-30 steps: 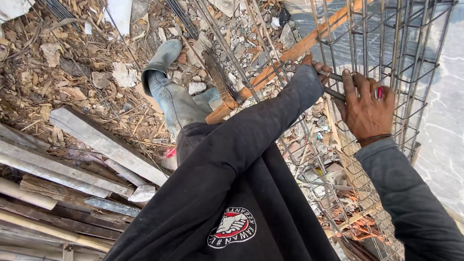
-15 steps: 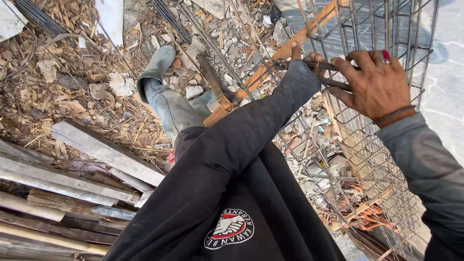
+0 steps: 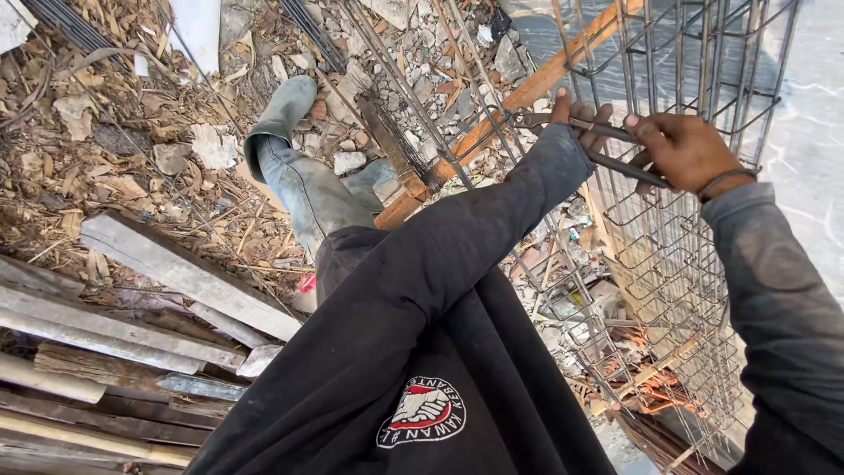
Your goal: The person ties wire around rebar intersections with pliers, twisting and cutting the wire to secure a metal frame on the ground.
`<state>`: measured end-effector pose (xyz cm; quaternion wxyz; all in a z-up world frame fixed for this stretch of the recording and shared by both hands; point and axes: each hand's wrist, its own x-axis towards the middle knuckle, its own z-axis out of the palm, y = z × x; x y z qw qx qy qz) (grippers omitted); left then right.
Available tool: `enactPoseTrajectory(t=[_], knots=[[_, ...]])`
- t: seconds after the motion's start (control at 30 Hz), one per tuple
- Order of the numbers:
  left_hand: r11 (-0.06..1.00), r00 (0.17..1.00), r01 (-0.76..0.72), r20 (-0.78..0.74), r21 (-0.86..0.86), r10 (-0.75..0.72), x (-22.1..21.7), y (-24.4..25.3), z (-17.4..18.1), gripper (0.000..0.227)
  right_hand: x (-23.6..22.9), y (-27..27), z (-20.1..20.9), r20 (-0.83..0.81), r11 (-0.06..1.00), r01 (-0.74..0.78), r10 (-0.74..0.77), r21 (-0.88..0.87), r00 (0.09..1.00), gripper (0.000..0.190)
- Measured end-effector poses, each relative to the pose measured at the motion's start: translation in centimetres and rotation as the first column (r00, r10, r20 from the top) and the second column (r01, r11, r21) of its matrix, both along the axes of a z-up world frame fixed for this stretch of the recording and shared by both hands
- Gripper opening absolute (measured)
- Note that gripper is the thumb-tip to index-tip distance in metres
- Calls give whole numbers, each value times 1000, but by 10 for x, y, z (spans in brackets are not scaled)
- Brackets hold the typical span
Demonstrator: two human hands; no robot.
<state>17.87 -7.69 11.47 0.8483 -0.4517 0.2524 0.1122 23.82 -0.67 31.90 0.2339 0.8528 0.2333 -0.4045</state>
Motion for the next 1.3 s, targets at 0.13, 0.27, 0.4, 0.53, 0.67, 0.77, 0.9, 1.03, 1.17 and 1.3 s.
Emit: enactPoseTrajectory(t=[0.13, 0.27, 0.4, 0.53, 0.67, 0.77, 0.9, 1.03, 1.17, 1.3], knots=[[999, 997, -18, -80, -49, 14, 34, -10, -15, 39, -58, 5, 30, 335, 279, -959, 900, 53, 280, 53], [1000, 1000, -10, -24, -14, 10, 14, 1, -5, 45, -48, -15, 30, 200, 489, -866, 863, -106, 463, 45], [993, 993, 116, -15, 13, -116, -33, 19, 7, 43, 3, -37, -3, -87, 919, 394, -394, -10, 915, 69], [995, 993, 93, -71, -36, -96, -11, 16, -2, 39, -10, -14, 9, 73, 928, -337, 330, 156, 941, 52], [1000, 998, 17, -58, 10, -16, -5, 1, -12, 46, -45, -6, 23, 174, 797, -596, 575, 103, 799, 58], [991, 991, 133, -38, 27, -132, -21, 17, 6, 51, -32, -20, 5, 10, 985, 166, -166, 56, 986, 54], [926, 962, 267, -9, 267, -275, -46, 28, 38, 55, -23, -71, 1, -276, 715, 696, -657, 66, 701, 54], [412, 791, 440, -127, 798, -598, -57, 47, 71, 62, -91, -156, 3, -523, 578, 686, -455, 442, 721, 51], [-753, 719, -356, -353, 553, -599, -113, 55, 99, 73, -155, -240, -72, -425, 492, 527, -312, 693, 850, 55], [-911, 896, -338, -216, 236, -388, -184, 43, 95, 92, -263, -274, -150, -337, 345, 520, -468, 781, 817, 61]])
